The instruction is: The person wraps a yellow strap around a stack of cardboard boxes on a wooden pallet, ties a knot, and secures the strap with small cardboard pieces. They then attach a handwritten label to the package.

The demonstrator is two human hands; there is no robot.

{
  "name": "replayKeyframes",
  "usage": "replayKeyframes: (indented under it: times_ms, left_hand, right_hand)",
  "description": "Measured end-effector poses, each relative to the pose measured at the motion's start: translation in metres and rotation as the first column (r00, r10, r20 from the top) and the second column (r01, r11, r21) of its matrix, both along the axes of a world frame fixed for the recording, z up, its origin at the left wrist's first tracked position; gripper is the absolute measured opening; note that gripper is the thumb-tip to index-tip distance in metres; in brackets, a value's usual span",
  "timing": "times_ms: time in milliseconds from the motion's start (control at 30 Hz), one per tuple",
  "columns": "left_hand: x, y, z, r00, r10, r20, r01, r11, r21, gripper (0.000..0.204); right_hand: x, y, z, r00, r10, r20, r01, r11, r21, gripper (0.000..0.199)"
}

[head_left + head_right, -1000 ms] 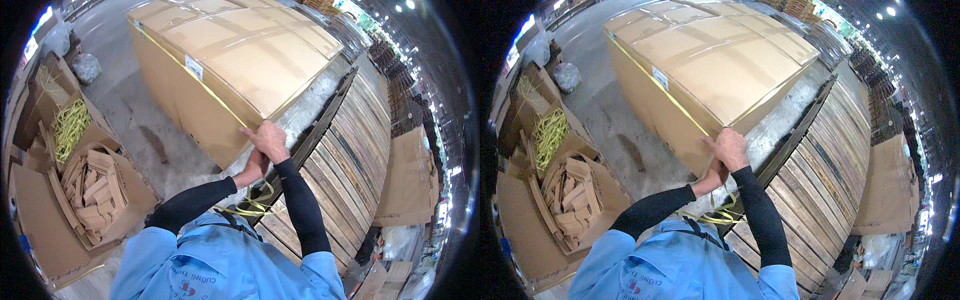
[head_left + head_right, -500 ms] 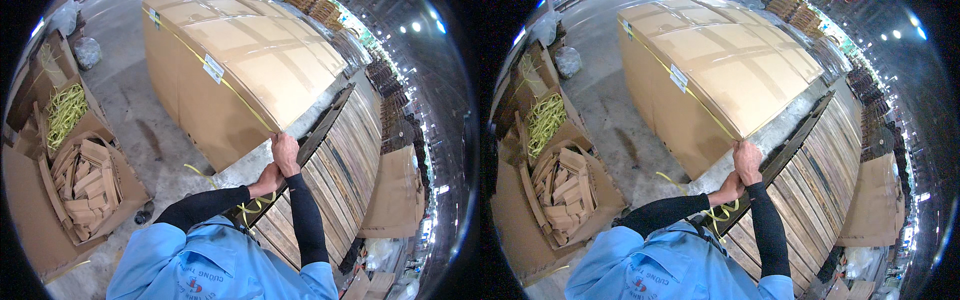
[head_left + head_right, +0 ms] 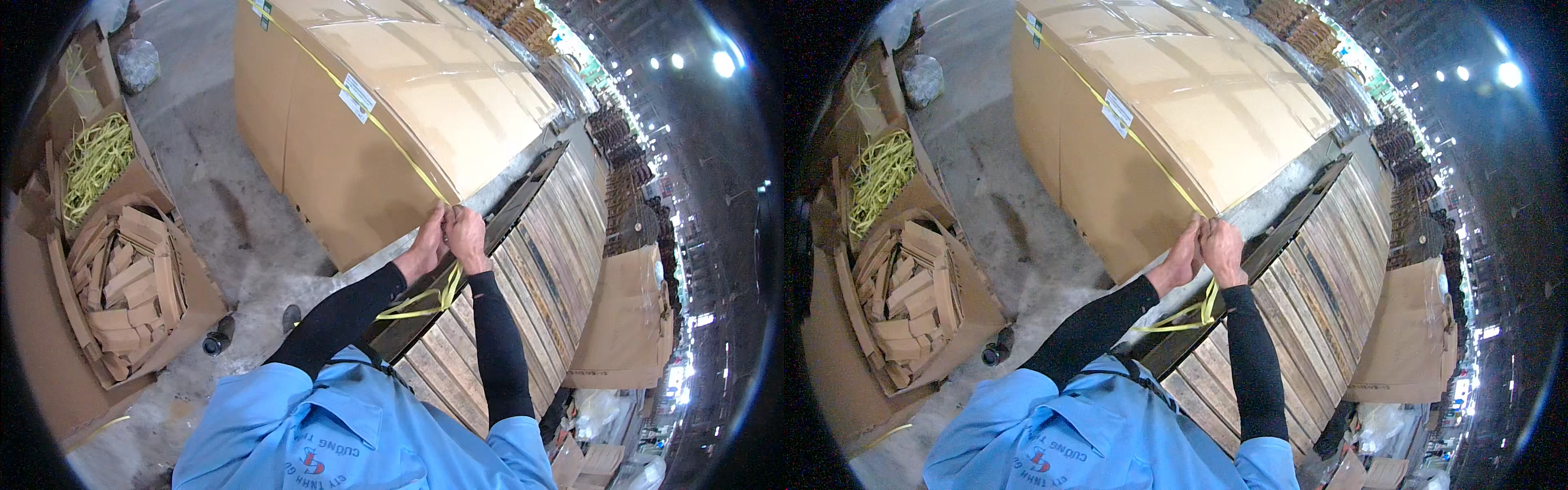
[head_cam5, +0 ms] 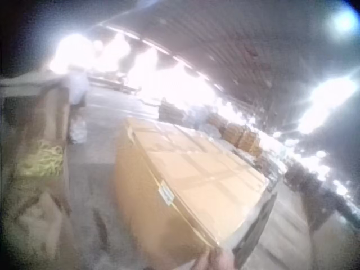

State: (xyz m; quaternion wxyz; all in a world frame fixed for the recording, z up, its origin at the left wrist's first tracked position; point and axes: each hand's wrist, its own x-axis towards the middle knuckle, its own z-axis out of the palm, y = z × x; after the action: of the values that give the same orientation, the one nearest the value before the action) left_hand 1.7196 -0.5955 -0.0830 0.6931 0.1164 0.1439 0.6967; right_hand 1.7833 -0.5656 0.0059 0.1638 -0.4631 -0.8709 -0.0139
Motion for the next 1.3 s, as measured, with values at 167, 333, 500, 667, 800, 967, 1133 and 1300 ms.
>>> replayKeyframes:
  times_ms: [167,333,500,667,800,967,1133,1300]
  left_hand:
    - [-0.002,0.007,0.015,0.937,-0.066,0.343,0.092,0.994,-0.059,0.026]
    - [-0.016,0.015,0.000,0.970,0.005,0.242,-0.025,0.997,0.078,0.020]
    - [-0.017,0.021,-0.015,0.984,-0.040,0.176,0.038,0.999,0.011,0.024]
    - [-0.023,0.020,-0.013,0.976,-0.052,0.210,0.041,0.997,0.058,0.023]
    - [-0.020,0.015,0.001,0.976,0.025,0.217,-0.009,0.997,-0.075,0.018]
    - [-0.016,0.014,0.007,0.973,0.070,0.218,-0.040,0.989,-0.140,0.016]
    - [-0.021,0.018,-0.003,0.982,0.019,0.186,-0.010,0.999,-0.048,0.018]
    - [-0.015,0.013,-0.004,0.983,0.037,0.182,-0.003,0.983,-0.183,0.021]
  right_hand:
    - [0.002,-0.002,-0.003,0.997,0.063,-0.042,-0.062,0.998,0.030,0.032]
    - [0.009,-0.004,-0.004,0.995,0.062,-0.074,-0.065,0.997,-0.041,0.028]
    - [0.006,-0.013,-0.004,0.993,0.102,-0.062,-0.102,0.995,0.006,0.026]
    - [0.002,-0.019,-0.006,0.991,0.006,-0.134,-0.013,0.999,-0.052,0.028]
    - [0.003,-0.019,-0.008,0.979,0.074,-0.192,-0.075,0.997,-0.001,0.021]
    - [0.002,-0.019,-0.009,0.987,0.064,-0.149,-0.067,0.998,-0.016,0.020]
    - [0.001,-0.020,-0.007,0.988,0.071,-0.141,-0.075,0.997,-0.023,0.023]
    - [0.002,-0.023,-0.010,0.994,0.035,-0.102,-0.042,0.997,-0.064,0.024]
